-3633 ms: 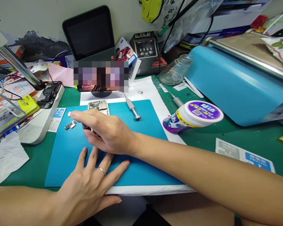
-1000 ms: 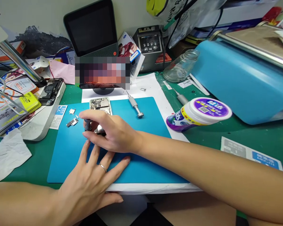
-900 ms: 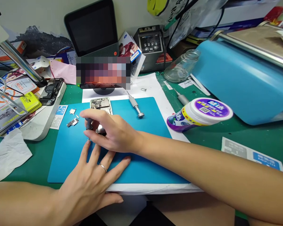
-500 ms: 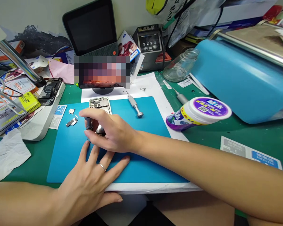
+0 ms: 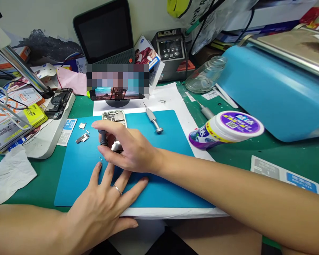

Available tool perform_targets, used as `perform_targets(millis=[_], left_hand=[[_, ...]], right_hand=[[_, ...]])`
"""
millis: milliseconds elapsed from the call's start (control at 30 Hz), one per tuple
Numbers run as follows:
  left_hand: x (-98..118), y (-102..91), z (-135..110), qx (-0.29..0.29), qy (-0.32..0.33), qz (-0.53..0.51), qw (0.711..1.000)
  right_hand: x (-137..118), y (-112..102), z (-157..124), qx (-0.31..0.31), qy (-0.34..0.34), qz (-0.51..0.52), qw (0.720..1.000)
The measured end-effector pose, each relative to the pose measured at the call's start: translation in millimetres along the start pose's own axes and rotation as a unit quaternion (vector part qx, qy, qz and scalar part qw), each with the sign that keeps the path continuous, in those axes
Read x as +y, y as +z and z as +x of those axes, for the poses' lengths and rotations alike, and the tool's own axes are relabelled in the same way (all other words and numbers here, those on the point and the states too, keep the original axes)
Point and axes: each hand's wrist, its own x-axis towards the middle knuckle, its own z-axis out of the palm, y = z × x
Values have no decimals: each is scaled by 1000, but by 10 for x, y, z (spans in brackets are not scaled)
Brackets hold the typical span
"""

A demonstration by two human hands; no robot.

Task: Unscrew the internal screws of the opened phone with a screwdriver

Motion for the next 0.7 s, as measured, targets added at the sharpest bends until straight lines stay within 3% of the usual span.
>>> perform_targets(millis=[300,700], left_hand=[[5,9,-10,2,5,13,1000],[7,9,-10,4,5,17,1000]], right_hand=[[4,-4,3,13,-12,5,1000],[26,-2,25,45,-80,-33,995]])
